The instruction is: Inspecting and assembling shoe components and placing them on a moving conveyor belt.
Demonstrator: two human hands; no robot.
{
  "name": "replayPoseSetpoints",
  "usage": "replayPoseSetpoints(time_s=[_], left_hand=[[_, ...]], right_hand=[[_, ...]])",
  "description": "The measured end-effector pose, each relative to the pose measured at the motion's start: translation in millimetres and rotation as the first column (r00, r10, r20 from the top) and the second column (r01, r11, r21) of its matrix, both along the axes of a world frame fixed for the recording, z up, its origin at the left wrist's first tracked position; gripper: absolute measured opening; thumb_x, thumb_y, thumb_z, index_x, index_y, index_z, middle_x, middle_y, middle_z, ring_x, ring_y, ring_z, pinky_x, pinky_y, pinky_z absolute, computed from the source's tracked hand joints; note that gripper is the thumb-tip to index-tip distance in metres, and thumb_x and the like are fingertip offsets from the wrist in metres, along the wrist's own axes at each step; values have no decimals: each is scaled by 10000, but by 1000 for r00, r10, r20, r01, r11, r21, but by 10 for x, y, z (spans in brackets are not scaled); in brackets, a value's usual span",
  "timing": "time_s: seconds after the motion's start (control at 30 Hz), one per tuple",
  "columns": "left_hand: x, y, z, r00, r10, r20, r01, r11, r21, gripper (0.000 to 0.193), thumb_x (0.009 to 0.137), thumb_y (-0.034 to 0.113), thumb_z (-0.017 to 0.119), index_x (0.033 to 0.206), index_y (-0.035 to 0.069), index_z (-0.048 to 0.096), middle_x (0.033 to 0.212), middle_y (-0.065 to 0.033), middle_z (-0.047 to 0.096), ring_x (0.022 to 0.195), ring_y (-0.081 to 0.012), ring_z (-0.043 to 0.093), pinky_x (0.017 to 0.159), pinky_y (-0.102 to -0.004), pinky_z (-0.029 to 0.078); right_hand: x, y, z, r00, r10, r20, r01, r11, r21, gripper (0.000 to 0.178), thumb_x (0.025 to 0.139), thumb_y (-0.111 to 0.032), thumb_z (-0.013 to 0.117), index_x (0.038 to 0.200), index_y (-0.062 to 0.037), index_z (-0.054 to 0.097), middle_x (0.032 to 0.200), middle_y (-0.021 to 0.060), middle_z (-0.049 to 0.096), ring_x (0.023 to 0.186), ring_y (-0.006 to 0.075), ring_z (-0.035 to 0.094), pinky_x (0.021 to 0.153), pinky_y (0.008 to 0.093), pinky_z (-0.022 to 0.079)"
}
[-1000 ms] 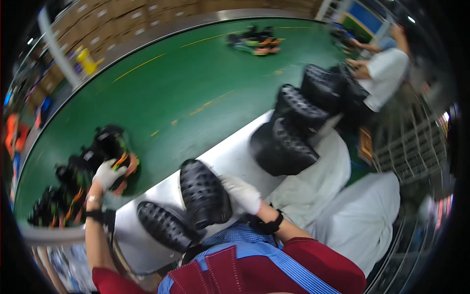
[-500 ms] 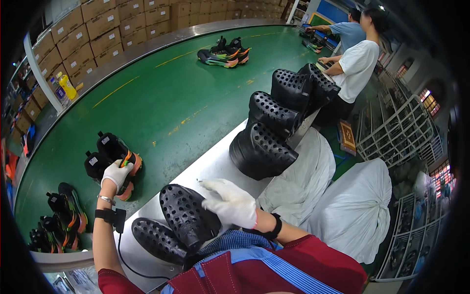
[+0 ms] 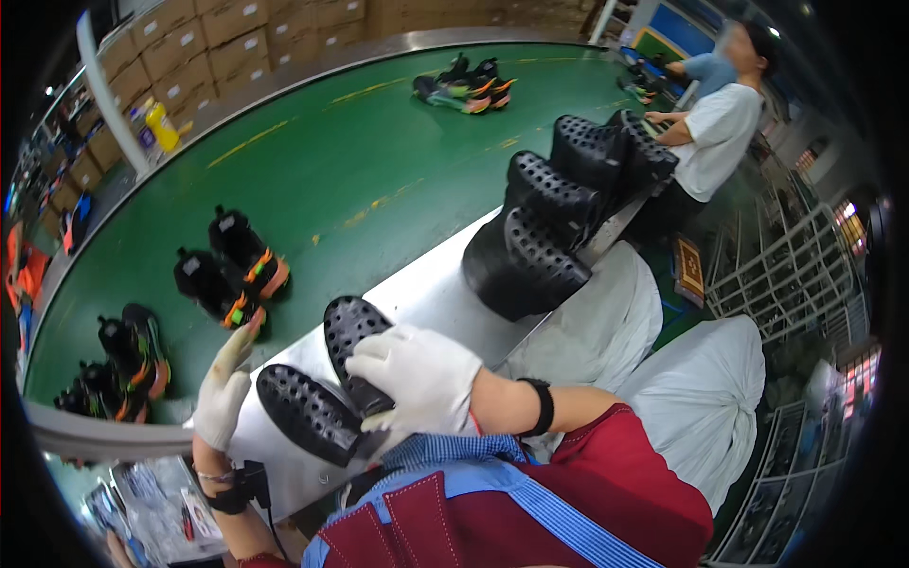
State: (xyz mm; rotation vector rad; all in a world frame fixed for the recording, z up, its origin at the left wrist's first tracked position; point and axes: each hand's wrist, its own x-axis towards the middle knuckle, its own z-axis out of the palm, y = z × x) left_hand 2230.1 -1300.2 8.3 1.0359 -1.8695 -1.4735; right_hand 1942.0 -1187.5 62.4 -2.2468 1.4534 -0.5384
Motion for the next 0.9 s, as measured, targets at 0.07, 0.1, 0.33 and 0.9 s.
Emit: replayPoseSetpoints(time_s=[0.07, 0.1, 0.33, 0.9], left_hand=[[-141, 230, -96, 998, 15, -63, -17, 1000, -27, 670, 779, 126, 557, 1408, -32, 388, 1441, -186, 426, 1323, -268, 417, 1110, -352, 299], [-221, 314, -124, 998, 4, 64, 5, 990, -144, 676, 779, 150, 574, 1408, -17, 393, 1431, -190, 429, 1323, -285, 415, 1109, -361, 302], [-645, 195, -154, 970, 31, 243, 58, 935, -349, 727, 771, 361, 687, 1374, 29, 453, 1364, -226, 468, 1282, -363, 431, 1083, -387, 346], [-756, -464, 601, 548, -59, -835, 493, 829, 264, 516, 951, 229, 494, 1386, -11, 354, 1327, -207, 508, 1214, -306, 527, 1080, -438, 384]], right_hand=[[0, -3, 97, 998, 62, -33, -60, 997, 56, 574, 633, -331, 803, 1080, -21, 619, 1078, 157, 621, 1007, 343, 593, 906, 412, 463], [17, 22, 80, 998, 56, -33, -55, 998, 35, 576, 613, -326, 812, 1059, -16, 620, 1054, 158, 625, 986, 345, 596, 887, 412, 469], [-165, 71, 206, 993, 42, 107, -19, 977, -211, 641, 499, -285, 907, 998, -12, 610, 1040, 158, 618, 968, 346, 570, 881, 408, 465], [187, -1059, 711, 933, 34, 358, 13, 992, -128, 712, 670, -248, 837, 1247, 42, 539, 1197, 195, 579, 1067, 251, 600, 893, 334, 496]])
